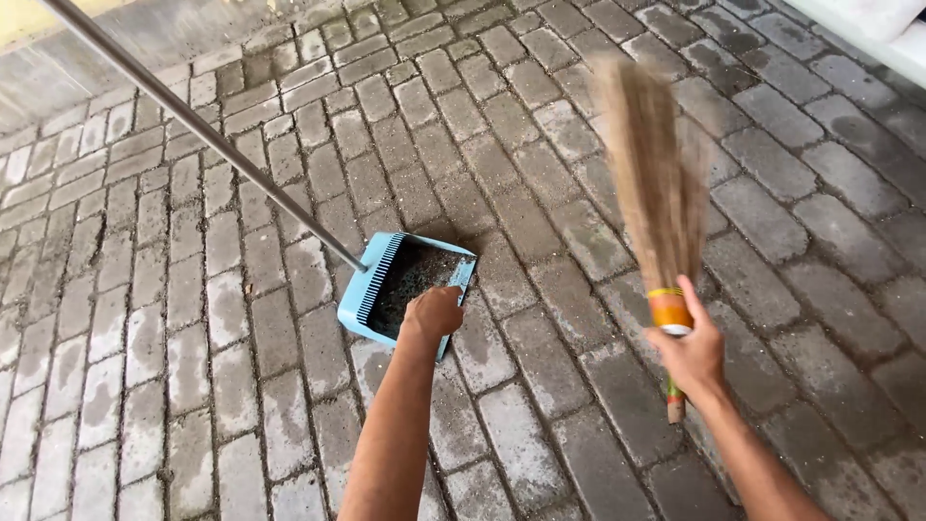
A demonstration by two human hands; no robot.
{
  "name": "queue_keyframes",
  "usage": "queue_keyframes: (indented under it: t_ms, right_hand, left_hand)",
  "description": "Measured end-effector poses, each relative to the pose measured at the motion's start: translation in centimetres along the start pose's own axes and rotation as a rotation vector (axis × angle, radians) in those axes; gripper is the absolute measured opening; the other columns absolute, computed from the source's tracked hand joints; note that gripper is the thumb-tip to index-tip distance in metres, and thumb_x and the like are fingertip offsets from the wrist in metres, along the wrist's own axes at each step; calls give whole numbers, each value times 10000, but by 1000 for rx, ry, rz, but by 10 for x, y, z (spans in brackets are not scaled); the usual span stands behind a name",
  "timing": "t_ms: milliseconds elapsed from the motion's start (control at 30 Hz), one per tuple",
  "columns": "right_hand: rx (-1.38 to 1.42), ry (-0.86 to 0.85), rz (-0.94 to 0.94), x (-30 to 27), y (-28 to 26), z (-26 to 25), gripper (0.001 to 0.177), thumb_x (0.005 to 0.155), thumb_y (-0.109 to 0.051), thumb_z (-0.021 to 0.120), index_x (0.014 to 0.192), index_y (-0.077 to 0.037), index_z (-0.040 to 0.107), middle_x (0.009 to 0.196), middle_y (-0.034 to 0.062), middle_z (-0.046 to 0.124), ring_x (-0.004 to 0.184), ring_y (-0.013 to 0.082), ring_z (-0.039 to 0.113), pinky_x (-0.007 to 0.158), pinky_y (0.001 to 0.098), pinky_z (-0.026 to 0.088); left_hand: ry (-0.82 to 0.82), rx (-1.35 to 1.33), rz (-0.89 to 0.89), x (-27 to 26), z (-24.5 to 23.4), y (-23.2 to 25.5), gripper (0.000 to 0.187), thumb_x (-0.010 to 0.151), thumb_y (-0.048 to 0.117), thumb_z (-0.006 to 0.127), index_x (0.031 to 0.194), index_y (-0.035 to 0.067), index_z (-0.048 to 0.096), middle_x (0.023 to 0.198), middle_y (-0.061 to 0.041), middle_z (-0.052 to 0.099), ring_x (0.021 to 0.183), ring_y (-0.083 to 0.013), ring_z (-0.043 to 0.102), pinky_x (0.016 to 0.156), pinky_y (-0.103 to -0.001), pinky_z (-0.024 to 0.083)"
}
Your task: The person sweeps debris on a paved driveway using a traditional broom and a dustpan. They gather dirt into the dustpan and continue sweeping around the front of a parked white car.
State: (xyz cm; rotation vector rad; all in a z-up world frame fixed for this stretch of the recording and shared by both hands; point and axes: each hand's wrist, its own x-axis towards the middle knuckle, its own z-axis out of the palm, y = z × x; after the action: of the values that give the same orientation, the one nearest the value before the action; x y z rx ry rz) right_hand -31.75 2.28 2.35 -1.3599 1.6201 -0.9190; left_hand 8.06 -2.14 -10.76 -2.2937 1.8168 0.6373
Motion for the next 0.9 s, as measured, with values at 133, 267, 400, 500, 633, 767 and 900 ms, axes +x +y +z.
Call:
queue_keyframes:
  t_ms: [133,267,400,500,633,767,900]
  right_hand:
    - [129,171,90,6,48,-7,949,821,48,729,1662,-88,310,970,359,619,657,372,661,518,420,552]
    - [104,90,408,-9,42,-5,1053,863,150,687,1693,-260,186,1083,254,639,668,300,614,511,393,505]
    - [141,70,428,-20,34,4,1035,820,134,635,1688,-250,221,851,243,615,626,256,546,540,406,480]
    - [104,35,481,-18,23,5,1086,836,168,580,1697,-305,118,1027,269,595,647,290,532,562,437,482]
    - [122,63,510,-13,38,1,1131,847,195,605,1688,-290,25,1060,285,570,629,298,532,529,431,477]
    - [144,100,495,-10,46,-9,1073,911,123,674,1672,-256,21,985,260,569,636,305,559,516,432,506]
    - [240,108,440,-15,65,-21,522,896,73,682,1305,-74,392,867,258,594,582,306,582,476,412,520]
  left_hand:
    - [-23,-25,21,21,22,6,425,958,399,507,1355,310,633,1253,-54,720,1199,-274,683,987,-489,561]
    - [-176,-42,63,-70,-70,64,415,991,4,411,1374,105,535,1260,-123,685,1101,-211,674,980,-384,556]
    - [-161,-12,87,-63,-61,71,384,962,40,427,1300,124,588,1321,-99,657,1176,-242,649,990,-452,529]
    - [-171,8,125,-62,-59,70,405,963,-27,434,1309,112,590,1277,-110,676,1135,-222,662,1014,-414,541]
    - [-186,-17,117,-66,-53,65,361,998,21,440,1324,112,567,1263,-127,679,1102,-228,678,976,-399,556]
    - [-168,14,152,-67,-56,65,350,1007,30,453,1324,112,575,1253,-131,685,1081,-214,685,953,-375,573]
    - [-187,-52,167,-72,-64,71,432,974,3,420,1375,101,549,1324,-154,653,1147,-237,665,979,-380,567]
